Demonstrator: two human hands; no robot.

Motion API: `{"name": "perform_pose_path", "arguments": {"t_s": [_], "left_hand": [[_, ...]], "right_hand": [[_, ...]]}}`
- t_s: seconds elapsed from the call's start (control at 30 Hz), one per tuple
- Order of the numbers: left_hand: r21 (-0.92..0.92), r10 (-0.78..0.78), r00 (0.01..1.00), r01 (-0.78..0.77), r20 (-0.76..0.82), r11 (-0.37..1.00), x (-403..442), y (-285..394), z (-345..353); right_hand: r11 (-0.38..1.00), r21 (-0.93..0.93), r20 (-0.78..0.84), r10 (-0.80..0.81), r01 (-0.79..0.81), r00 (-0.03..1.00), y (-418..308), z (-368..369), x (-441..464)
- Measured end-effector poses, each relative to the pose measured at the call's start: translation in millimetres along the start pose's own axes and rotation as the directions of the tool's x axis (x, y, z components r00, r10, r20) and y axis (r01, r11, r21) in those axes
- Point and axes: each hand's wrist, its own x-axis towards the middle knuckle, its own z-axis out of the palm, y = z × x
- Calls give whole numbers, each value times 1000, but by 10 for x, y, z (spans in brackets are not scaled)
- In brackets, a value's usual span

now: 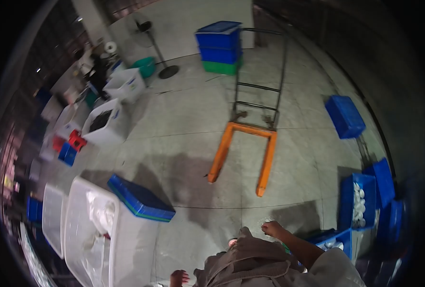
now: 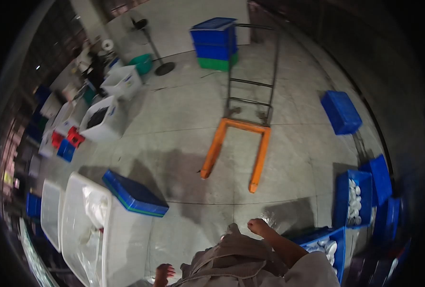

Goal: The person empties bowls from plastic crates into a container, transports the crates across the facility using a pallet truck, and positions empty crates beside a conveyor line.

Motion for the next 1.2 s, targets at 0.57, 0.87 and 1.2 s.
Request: {"name": "perform_pose_path", "arguments": {"t_s": [0.57,0.87,1.2], "left_hand": [[679,-59,933,-214,355,702,2269,2999,922],[640,369,613,-766,699,62,1903,4618,2904],[388,621,468,-881,629,271,2311,4899,3625]], "right_hand": [[619,-506,-63,668,-601,741,783,1280,-1135],[96,570,343,875,-816,342,563,1767,-2106],[211,977,-207,925,23,318,1247,-585,-629]]}}
